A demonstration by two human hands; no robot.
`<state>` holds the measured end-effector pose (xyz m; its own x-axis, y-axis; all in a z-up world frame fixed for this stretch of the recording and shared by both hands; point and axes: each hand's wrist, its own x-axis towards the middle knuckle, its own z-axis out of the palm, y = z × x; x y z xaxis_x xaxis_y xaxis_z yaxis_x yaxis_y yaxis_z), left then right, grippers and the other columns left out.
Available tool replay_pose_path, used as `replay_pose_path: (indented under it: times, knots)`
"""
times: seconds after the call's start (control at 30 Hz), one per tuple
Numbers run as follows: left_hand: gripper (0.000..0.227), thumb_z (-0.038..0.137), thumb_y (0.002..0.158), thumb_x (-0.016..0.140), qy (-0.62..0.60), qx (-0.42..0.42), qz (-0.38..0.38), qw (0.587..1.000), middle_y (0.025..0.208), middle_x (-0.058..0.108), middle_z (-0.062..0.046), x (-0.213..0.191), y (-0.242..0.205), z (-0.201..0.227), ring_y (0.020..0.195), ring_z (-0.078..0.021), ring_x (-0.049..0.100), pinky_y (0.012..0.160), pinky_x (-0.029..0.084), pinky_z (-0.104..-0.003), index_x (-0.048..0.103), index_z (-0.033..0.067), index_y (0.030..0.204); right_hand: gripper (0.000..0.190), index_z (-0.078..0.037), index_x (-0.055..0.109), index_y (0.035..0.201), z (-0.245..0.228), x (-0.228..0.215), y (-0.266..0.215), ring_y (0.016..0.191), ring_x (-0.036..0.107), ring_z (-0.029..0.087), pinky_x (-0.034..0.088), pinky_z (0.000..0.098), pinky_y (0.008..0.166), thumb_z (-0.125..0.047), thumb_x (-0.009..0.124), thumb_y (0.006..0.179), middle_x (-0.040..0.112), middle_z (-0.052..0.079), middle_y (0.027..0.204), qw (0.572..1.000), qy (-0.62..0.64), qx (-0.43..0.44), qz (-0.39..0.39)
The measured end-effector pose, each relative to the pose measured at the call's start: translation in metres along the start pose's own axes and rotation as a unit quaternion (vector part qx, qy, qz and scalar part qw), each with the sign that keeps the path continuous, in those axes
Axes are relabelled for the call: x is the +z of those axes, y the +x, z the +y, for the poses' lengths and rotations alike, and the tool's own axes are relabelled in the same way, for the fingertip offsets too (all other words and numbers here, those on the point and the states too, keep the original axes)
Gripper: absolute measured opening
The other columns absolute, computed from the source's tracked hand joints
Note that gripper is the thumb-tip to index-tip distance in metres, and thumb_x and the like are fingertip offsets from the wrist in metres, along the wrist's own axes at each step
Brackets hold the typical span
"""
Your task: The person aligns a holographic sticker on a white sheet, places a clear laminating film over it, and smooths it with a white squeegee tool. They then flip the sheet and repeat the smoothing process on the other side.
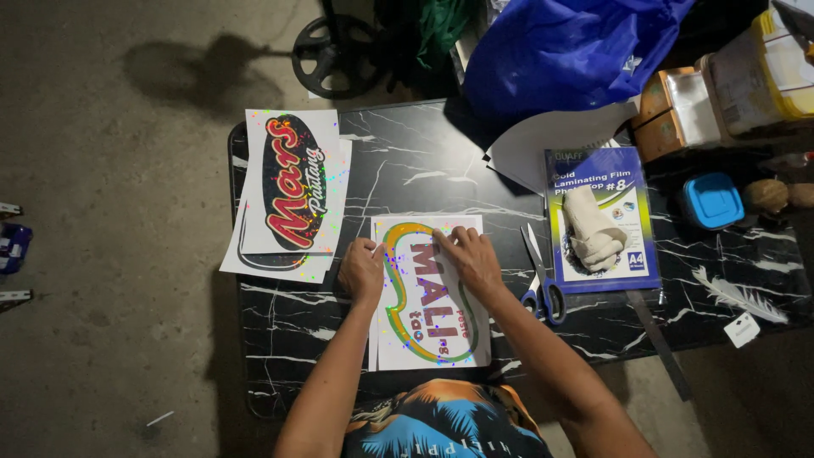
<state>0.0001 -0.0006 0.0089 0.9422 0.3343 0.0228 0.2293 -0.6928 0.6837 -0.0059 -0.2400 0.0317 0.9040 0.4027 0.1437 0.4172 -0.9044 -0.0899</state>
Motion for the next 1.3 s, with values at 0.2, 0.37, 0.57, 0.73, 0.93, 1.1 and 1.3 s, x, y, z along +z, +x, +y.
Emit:
replay_pose_path:
  times: [0.2, 0.37, 0.57, 0.73, 0.93, 1.1, 1.3]
  knots:
    - [0.027, 0.03, 0.082, 0.084, 0.002, -0.005, -0.003, 1.0, 0.085, 0.066, -0.005, 0.001, 0.0, -0.001, 0.081, -0.0313, 0.066, 0.066, 0.049, -0.046, 0.066, 0.0118, 0.091, 0.06, -0.026, 0.054, 0.146, 0.0, 0.006, 0.003, 0.096, 0.058, 0.021, 0.048, 0.0371, 0.081, -0.007, 0.065, 0.091, 0.06, 0.006, 0.111, 0.997, 0.014, 0.035, -0.07]
    - [0.025, 0.025, 0.08, 0.082, 0.005, 0.044, 0.017, 0.999, 0.085, 0.066, -0.008, -0.01, -0.002, 0.012, 0.083, -0.0333, 0.066, 0.066, 0.049, -0.047, 0.066, 0.0099, 0.092, 0.061, -0.024, 0.053, 0.147, -0.005, -0.005, 0.012, 0.102, 0.057, 0.023, 0.047, 0.0385, 0.085, -0.01, 0.065, 0.089, 0.059, 0.008, 0.118, 0.992, 0.009, 0.04, -0.121]
    - [0.033, 0.014, 0.094, 0.059, 0.063, 0.229, -0.064, 0.969, 0.128, 0.063, -0.008, 0.023, -0.011, 0.025, 0.123, -0.026, 0.059, 0.104, 0.048, -0.043, 0.063, 0.011, 0.127, 0.053, -0.014, 0.056, 0.144, -0.007, -0.009, 0.009, 0.118, 0.054, 0.025, 0.045, 0.0417, 0.095, -0.015, 0.059, 0.091, 0.058, 0.009, 0.126, 0.997, 0.007, 0.013, -0.07]
    - [0.057, 0.016, 0.098, 0.052, 0.152, 0.39, -0.137, 0.898, 0.16, 0.044, -0.012, 0.009, -0.032, 0.063, 0.151, -0.0255, 0.035, 0.123, 0.027, -0.05, 0.046, 0.0023, 0.153, 0.048, -0.01, 0.057, 0.135, -0.003, -0.007, 0.007, 0.127, 0.051, 0.028, 0.042, 0.0463, 0.103, -0.018, 0.057, 0.088, 0.055, 0.011, 0.139, 0.999, 0.033, -0.005, -0.036]
    - [0.059, 0.03, 0.1, 0.055, 0.145, 0.357, -0.139, 0.912, 0.16, 0.04, -0.011, 0.012, -0.014, 0.021, 0.152, -0.025, 0.031, 0.123, 0.022, -0.053, 0.044, 0.002, 0.151, 0.056, -0.011, 0.056, 0.143, -0.006, -0.018, 0.007, 0.129, 0.05, 0.027, 0.033, 0.0568, 0.113, -0.011, 0.056, 0.087, 0.055, 0.01, 0.136, 0.998, 0.049, 0.004, -0.045]
    - [0.059, 0.028, 0.098, 0.054, 0.188, 0.327, -0.158, 0.912, 0.165, 0.032, -0.01, -0.025, -0.002, 0.017, 0.153, -0.0246, 0.027, 0.122, 0.019, -0.055, 0.044, 0.0057, 0.152, 0.051, -0.019, 0.053, 0.142, -0.016, -0.038, 0.018, 0.134, 0.049, 0.024, 0.027, 0.0569, 0.123, -0.014, 0.057, 0.092, 0.057, 0.004, 0.138, 0.987, 0.055, 0.072, -0.133]
    - [0.057, 0.029, 0.097, 0.055, 0.24, 0.305, -0.183, 0.903, 0.167, 0.024, -0.015, -0.031, -0.001, 0.024, 0.155, -0.0295, 0.022, 0.124, 0.016, -0.057, 0.044, 0.0099, 0.15, 0.062, -0.012, 0.042, 0.157, -0.045, 0.034, 0.038, 0.154, 0.032, 0.03, 0.019, 0.0537, 0.126, -0.018, 0.054, 0.096, 0.038, 0.014, 0.166, 0.984, 0.17, 0.013, -0.059]
